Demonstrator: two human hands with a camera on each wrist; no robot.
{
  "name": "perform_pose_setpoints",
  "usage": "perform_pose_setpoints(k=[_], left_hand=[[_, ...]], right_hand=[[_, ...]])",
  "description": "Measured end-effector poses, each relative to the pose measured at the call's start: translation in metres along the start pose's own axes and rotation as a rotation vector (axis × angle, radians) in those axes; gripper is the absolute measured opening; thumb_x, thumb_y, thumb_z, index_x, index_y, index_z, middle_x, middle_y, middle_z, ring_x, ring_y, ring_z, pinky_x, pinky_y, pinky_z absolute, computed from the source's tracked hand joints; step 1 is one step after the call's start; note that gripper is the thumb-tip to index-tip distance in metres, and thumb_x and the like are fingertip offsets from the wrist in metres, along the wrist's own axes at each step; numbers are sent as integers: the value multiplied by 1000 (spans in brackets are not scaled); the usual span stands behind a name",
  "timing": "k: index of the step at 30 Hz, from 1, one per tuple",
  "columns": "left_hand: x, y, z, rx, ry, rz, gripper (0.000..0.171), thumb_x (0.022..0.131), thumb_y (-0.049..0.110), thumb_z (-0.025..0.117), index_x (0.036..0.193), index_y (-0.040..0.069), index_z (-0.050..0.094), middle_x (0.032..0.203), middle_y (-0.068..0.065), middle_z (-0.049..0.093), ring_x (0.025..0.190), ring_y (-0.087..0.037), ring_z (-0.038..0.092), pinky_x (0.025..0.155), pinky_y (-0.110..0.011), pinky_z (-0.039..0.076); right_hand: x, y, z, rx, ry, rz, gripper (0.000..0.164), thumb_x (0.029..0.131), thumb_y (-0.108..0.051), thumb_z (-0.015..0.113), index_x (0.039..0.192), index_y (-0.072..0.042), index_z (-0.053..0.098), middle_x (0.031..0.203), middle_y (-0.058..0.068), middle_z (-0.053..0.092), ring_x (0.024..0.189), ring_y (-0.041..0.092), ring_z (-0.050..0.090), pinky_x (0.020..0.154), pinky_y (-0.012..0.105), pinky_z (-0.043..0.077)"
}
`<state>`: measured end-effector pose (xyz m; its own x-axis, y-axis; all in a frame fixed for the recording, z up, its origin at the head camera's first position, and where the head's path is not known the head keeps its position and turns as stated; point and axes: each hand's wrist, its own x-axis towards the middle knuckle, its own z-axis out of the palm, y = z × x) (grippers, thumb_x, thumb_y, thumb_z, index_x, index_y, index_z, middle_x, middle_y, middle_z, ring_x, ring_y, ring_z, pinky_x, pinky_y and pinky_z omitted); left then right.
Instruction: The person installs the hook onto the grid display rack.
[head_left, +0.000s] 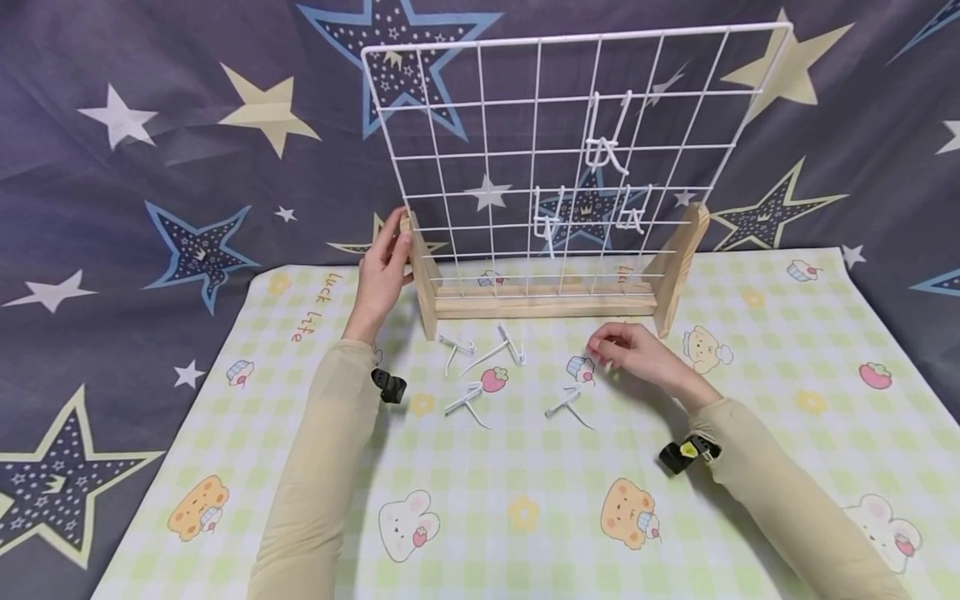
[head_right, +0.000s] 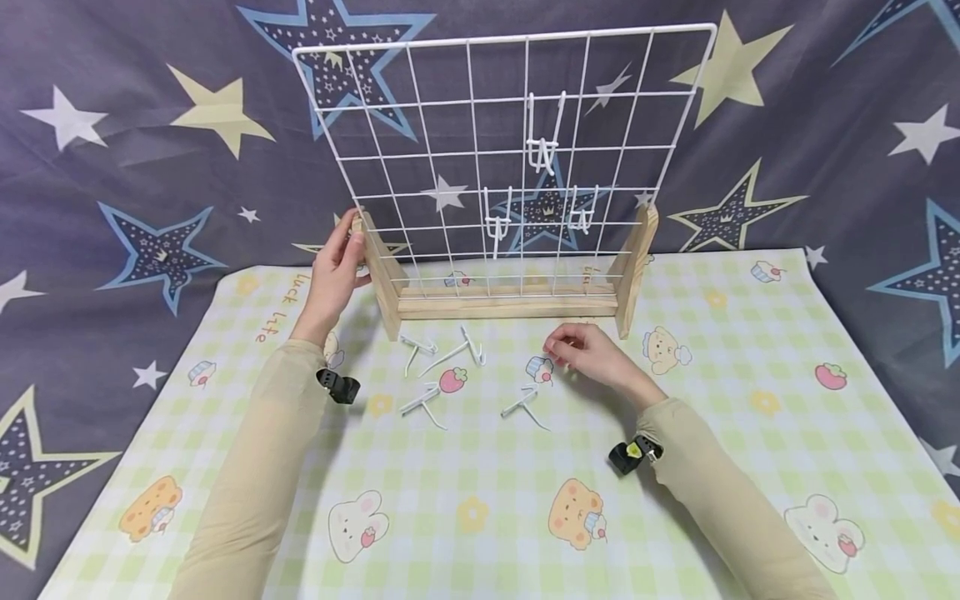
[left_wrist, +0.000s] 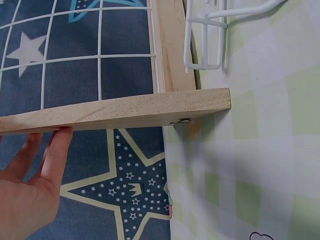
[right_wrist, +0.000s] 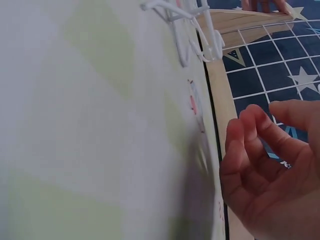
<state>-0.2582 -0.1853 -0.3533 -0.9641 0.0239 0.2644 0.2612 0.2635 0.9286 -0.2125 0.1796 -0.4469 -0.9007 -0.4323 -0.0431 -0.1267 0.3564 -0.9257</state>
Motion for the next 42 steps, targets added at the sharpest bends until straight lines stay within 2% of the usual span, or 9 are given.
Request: perform_pose_setpoints(k=[4,7,13,17,26,36,42], left_hand=[[0,0,0,-2,2,1,49,105,22,42,152,11,32,130,-24,53,114,-32,54,87,-48,54],[0,0,0,-1,1,-1,49,105,22,41,152,11,31,130,-24,52,114,-32,54,87,-48,54],[0,1,0,-1,-1,-15,49,105,23,41,152,12,31,132,-23,52,115,-33,54,88,-48,54],[0,2,-1,2,1,-17,49,105,23,41,152,12,31,130,-23,52,113,-32,54,88,-49,54],[0,1,0,-6,1,-5,49,105,21,42,152,11,32,131,-24,52,115,-35,54,88,-48,54],[0,0,0,-6,-1,5,48,105,21,41,152,10,32,130,-24,53,114,-36,55,88,-48,54],[0,0,0,-3,0,1,49,105,21,42,152,11,32,131,-24,53,115,-36,55,87,-48,54]], right_hand=[[-3,3,0,-21,-29,-20,16,96,-4,56,101,11,63,89,21,64,72,26,60,61,29,55],[-4,5,0,-53,-94,-38,14,95,-3,58,100,8,65,88,18,66,72,22,59,61,25,52],[-8,5,3,-62,-335,-45,11,91,-1,62,93,5,70,80,9,66,70,11,52,64,19,44],[-8,2,6,-39,-444,-48,14,87,-2,66,97,6,71,81,10,69,69,9,55,65,18,47],[-6,-4,15,-58,-450,-64,21,84,6,64,104,10,63,83,9,68,72,12,59,67,20,51],[-5,-8,20,-147,-434,-75,17,80,12,65,94,3,64,76,6,66,67,14,57,60,19,47],[-3,-8,21,-236,-408,-103,13,77,7,66,86,-3,64,73,-1,58,66,13,51,59,20,44]])
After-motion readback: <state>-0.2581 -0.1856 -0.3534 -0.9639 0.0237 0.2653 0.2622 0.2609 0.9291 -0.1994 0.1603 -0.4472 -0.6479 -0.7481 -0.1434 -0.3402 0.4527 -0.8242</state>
